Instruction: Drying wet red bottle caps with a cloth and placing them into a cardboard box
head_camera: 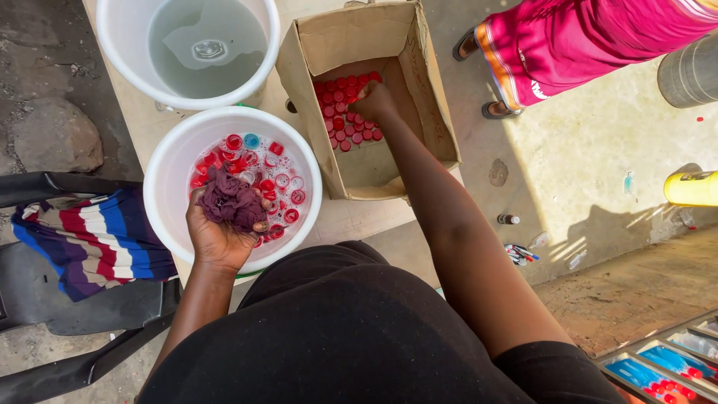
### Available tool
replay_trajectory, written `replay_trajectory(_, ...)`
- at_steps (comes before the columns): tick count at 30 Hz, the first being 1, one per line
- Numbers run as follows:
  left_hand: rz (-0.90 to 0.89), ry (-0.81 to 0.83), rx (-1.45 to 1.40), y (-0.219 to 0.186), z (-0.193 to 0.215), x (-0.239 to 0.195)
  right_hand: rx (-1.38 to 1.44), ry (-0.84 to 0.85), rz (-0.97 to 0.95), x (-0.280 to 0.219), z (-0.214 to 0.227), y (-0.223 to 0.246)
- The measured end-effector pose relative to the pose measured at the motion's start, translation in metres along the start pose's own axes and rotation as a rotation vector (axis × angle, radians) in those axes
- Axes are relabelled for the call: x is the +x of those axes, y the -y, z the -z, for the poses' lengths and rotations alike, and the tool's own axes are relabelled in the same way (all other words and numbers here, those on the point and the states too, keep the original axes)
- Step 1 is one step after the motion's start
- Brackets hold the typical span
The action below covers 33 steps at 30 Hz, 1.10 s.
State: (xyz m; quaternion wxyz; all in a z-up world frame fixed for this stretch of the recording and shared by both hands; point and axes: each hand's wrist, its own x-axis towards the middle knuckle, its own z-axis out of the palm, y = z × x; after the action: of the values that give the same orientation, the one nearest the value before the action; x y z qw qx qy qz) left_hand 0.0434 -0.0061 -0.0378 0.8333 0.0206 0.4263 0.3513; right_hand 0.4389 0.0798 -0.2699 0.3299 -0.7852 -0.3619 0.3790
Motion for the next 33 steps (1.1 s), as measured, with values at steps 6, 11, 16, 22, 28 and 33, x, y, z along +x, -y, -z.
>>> replay_trajectory(6, -0.058, -0.076, 0.027, 0.007, -0.020, -0.007, -0.340, 0.218, -0.270, -0.003, -0.040, -0.030)
replay_trajectory(11, -0.076, -0.110, 0.012, 0.011, -0.011, 0.001, -0.152, 0.238, -0.490, -0.024, -0.056, 0.004)
replay_trajectory(16, -0.100, -0.137, -0.027, 0.010, -0.023, -0.002, -0.146, 0.147, -0.510, -0.022, -0.073, 0.007)
replay_trajectory(22, -0.117, -0.136, -0.044, 0.005, -0.023, -0.002, 0.009, 0.077, -0.525, -0.014, -0.061, -0.002)
replay_trajectory(28, -0.128, -0.145, -0.047, 0.003, -0.014, 0.002, -0.251, -0.029, -0.233, 0.001, -0.062, -0.042)
replay_trajectory(33, -0.133, -0.159, -0.081, 0.005, -0.020, -0.002, -0.323, 0.040, -0.092, -0.024, -0.055, -0.002)
